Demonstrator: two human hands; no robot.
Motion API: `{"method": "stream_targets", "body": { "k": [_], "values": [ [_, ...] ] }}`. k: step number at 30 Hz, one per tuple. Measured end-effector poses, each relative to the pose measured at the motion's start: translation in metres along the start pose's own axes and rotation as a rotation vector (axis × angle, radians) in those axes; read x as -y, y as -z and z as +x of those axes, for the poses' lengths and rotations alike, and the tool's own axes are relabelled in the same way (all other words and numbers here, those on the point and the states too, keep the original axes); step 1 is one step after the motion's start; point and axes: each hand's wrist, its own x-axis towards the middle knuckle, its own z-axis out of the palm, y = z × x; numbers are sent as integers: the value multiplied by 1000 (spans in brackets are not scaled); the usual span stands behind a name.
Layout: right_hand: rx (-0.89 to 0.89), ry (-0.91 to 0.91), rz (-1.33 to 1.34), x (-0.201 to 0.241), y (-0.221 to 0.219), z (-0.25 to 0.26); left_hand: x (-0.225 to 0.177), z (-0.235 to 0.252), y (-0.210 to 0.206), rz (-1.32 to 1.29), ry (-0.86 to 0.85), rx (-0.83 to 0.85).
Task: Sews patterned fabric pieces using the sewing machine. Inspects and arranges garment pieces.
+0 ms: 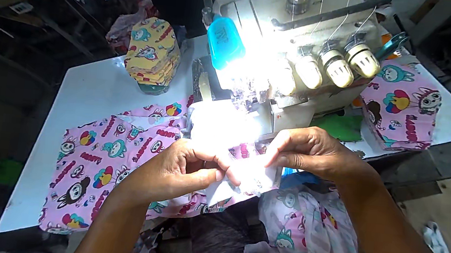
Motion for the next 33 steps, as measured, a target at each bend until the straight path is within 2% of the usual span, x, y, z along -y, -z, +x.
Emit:
{"method": "stream_targets", "body": {
  "k": [7,12,15,23,26,33],
  "values": [
    [24,-37,-25,2,5,2,-6,4,2,154,40,-42],
    [-143,-123,-170,6,1,4,-14,10,4,671,123,-225],
    [-209,-127,-228,1,-8,7,-15,15,5,862,96,-250],
    [-341,-156,-557,-15,-30,9,-2,16,5,1096,64,-199],
    [-377,-152,-587,-20,-34,8,-2,15,6,1113,100,-208],
    [-534,-221,-587,-23,-46,5,-1,18,7,1062,48,-278]
  ]
}}
